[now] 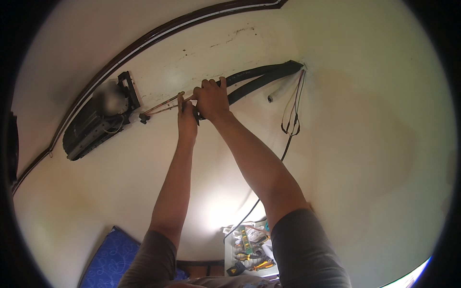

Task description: The person strips insulation from wires, sands exposed conductors, and uses a crimping tool to attach connectors. The person then secures the wires into a black cable management sleeve mounted on the wall.

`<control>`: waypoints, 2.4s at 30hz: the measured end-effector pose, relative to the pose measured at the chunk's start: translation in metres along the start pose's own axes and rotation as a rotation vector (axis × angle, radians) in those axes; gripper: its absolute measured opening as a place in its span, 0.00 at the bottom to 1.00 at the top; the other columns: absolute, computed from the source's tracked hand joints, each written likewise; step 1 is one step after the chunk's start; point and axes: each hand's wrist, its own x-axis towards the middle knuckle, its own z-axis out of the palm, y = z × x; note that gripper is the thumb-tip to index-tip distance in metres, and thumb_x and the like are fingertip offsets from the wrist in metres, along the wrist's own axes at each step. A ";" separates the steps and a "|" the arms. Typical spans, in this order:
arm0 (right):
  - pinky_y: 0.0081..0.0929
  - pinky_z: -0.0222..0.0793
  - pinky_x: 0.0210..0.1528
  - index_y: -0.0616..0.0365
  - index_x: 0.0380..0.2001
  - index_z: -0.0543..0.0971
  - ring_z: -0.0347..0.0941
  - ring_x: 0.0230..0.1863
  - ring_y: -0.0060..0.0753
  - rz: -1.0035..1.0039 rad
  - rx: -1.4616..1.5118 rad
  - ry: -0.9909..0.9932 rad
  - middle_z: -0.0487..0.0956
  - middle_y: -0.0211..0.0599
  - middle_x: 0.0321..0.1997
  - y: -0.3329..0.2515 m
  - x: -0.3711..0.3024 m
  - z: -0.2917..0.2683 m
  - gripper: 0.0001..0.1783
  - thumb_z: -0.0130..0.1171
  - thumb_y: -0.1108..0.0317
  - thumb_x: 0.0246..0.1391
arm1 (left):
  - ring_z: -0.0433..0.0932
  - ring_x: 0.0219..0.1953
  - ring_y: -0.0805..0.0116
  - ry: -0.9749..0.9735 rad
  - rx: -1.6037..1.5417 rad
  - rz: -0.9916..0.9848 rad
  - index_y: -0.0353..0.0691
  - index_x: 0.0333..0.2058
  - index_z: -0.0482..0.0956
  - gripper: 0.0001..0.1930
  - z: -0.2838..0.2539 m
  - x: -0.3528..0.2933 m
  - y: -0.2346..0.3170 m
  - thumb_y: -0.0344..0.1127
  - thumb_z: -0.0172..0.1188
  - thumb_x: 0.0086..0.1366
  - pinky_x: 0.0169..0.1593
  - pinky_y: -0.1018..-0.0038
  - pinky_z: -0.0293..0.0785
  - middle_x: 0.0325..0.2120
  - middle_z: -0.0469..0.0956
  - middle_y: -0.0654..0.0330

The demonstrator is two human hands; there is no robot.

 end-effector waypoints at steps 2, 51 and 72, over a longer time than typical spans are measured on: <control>0.59 0.52 0.76 0.44 0.34 0.90 0.78 0.54 0.36 0.007 0.010 -0.014 0.81 0.31 0.41 0.001 0.000 0.002 0.04 0.68 0.63 0.62 | 0.76 0.51 0.61 -0.029 -0.071 0.013 0.38 0.82 0.43 0.39 0.003 0.002 0.006 0.49 0.42 0.82 0.51 0.69 0.75 0.70 0.66 0.42; 0.63 0.52 0.76 0.43 0.36 0.91 0.79 0.55 0.39 -0.048 -0.070 0.021 0.83 0.34 0.42 0.001 0.001 0.003 0.06 0.68 0.59 0.60 | 0.38 0.84 0.39 0.106 0.045 0.205 0.21 0.78 0.30 0.43 0.021 -0.002 0.010 0.48 0.41 0.85 0.83 0.60 0.45 0.81 0.32 0.31; 0.63 0.53 0.75 0.43 0.37 0.90 0.78 0.55 0.38 -0.017 -0.027 0.031 0.82 0.31 0.43 0.004 0.004 0.010 0.04 0.68 0.64 0.60 | 0.46 0.83 0.49 -0.113 -0.168 -0.049 0.34 0.82 0.33 0.45 -0.001 0.005 0.011 0.54 0.44 0.82 0.79 0.64 0.53 0.82 0.42 0.40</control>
